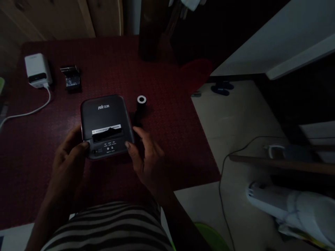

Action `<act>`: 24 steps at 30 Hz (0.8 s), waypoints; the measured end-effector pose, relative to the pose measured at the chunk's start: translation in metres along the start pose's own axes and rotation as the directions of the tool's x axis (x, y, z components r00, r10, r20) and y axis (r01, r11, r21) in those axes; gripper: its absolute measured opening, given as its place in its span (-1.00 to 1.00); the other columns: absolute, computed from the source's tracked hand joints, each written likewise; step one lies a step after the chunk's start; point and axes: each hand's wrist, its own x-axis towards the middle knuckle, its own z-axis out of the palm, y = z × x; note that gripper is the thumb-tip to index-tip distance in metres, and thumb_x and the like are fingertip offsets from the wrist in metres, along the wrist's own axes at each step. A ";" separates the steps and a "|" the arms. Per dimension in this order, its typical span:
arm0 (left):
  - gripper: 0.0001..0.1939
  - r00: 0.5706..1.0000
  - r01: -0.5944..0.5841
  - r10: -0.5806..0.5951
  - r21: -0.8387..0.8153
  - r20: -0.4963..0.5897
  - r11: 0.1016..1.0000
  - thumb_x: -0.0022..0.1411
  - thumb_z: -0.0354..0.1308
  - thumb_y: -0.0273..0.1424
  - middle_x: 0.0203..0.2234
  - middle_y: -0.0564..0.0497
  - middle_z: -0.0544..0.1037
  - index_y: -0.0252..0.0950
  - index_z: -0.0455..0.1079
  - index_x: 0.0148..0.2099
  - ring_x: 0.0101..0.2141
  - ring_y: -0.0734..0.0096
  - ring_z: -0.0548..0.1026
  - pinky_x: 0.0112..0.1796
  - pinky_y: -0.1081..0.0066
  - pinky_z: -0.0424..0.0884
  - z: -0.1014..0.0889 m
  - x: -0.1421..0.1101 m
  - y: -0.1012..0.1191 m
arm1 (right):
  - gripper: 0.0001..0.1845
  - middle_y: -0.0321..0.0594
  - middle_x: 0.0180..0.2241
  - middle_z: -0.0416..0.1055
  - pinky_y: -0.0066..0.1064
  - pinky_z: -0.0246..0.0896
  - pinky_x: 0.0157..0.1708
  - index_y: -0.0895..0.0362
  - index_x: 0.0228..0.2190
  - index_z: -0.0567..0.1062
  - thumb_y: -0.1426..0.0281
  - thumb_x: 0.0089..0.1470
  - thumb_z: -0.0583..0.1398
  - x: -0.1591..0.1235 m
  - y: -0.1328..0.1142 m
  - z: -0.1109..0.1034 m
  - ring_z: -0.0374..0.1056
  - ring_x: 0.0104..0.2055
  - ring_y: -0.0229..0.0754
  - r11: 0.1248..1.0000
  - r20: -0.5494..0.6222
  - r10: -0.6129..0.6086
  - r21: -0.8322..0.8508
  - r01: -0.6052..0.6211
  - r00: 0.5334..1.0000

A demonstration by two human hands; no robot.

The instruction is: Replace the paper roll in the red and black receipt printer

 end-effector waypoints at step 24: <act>-0.52 0.973 -0.222 0.227 -0.118 0.036 0.968 0.48 0.40 -0.18 0.35 0.02 0.66 0.08 0.63 0.39 0.36 0.05 0.58 0.35 0.13 0.50 -0.003 0.011 -0.035 | -0.74 -0.04 0.01 0.77 -0.10 0.55 0.15 0.13 -0.04 0.74 0.60 0.50 0.23 0.096 -0.028 0.012 0.66 0.07 0.03 0.867 0.448 -0.338 -0.194 0.459 0.828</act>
